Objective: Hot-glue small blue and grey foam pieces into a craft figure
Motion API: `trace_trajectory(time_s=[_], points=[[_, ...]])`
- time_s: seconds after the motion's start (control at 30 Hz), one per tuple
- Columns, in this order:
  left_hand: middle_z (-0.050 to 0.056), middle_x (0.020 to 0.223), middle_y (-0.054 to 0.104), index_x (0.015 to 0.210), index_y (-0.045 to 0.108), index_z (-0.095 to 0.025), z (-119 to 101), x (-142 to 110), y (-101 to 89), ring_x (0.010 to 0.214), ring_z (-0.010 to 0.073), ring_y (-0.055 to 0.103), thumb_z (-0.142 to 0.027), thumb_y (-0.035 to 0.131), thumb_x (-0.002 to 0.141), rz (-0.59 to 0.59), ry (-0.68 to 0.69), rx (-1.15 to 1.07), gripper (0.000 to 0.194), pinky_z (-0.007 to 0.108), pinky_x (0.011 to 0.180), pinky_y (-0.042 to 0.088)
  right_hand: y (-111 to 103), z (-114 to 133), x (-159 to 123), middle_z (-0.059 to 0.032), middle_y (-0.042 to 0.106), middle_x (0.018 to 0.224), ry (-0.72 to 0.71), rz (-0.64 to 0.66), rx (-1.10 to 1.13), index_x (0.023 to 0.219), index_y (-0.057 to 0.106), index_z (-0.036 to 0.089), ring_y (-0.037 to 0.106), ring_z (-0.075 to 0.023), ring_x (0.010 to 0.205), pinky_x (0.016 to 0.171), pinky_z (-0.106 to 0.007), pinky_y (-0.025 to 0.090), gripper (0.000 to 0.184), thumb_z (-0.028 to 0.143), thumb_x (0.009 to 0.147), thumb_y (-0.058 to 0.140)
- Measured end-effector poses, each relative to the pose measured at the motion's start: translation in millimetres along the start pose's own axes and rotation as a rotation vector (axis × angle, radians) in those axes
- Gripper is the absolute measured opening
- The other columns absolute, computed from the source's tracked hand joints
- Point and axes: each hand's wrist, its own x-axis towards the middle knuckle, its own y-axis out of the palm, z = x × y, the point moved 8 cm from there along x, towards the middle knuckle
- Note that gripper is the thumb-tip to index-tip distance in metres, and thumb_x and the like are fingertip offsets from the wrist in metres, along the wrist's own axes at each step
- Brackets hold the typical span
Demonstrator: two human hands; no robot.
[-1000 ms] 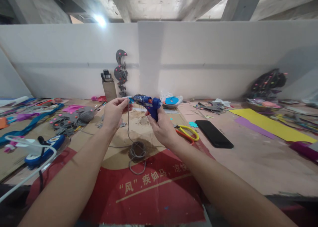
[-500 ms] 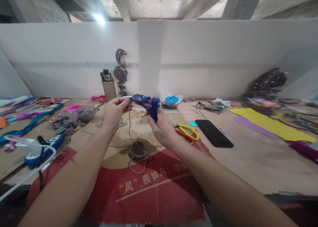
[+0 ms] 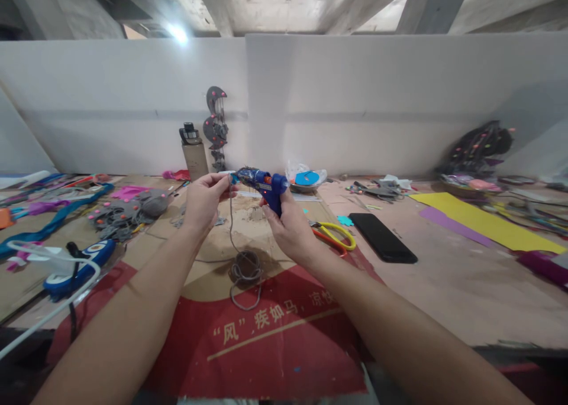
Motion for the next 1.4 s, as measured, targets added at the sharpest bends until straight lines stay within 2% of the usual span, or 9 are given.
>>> trace_trajectory(time_s=[0.3, 0.57, 0.9, 1.4], points=[[0.002, 0.065, 0.062, 0.073, 0.064, -0.011, -0.7, -1.3, 1.0, 0.058, 0.0117, 0.062, -0.029, 0.076, 0.059, 0.001, -0.015, -0.005, 0.025, 0.024, 0.058, 0.052, 1.0, -1.4, -0.7, -0.0107, 0.058, 0.098, -0.001, -0.006, -0.016, 0.118, 0.043, 0.016, 0.054, -0.0219, 0.085, 0.080, -0.037, 0.044, 0.033, 0.024, 0.087, 0.044], [0.002, 0.064, 0.061, 0.072, 0.064, -0.011, -3.0, -0.7, -0.3, 0.057, 0.0120, 0.061, -0.027, 0.075, 0.059, -0.018, -0.003, -0.006, 0.023, 0.025, 0.057, 0.051, -1.5, 0.9, 0.7, -0.0126, 0.057, 0.107, -0.015, -0.019, 0.007, 0.120, 0.044, 0.017, 0.054, -0.0233, 0.093, 0.085, -0.039, 0.043, 0.034, 0.024, 0.087, 0.043], [0.003, 0.066, 0.062, 0.074, 0.065, -0.011, -0.3, -1.4, 1.9, 0.058, 0.0115, 0.062, -0.028, 0.074, 0.061, 0.001, -0.014, 0.005, 0.024, 0.024, 0.058, 0.052, 1.9, -1.7, -1.2, -0.0114, 0.059, 0.100, 0.014, -0.004, -0.010, 0.117, 0.044, 0.016, 0.054, -0.0223, 0.086, 0.080, -0.038, 0.044, 0.032, 0.025, 0.087, 0.043], [0.001, 0.063, 0.061, 0.072, 0.065, -0.011, -4.1, 1.1, -1.9, 0.057, 0.0120, 0.061, -0.028, 0.075, 0.059, -0.010, 0.018, 0.003, 0.024, 0.025, 0.057, 0.051, -1.5, 0.2, -0.8, -0.0125, 0.059, 0.105, -0.007, -0.022, -0.028, 0.124, 0.043, 0.016, 0.055, -0.0232, 0.091, 0.084, -0.039, 0.044, 0.039, 0.024, 0.086, 0.044]])
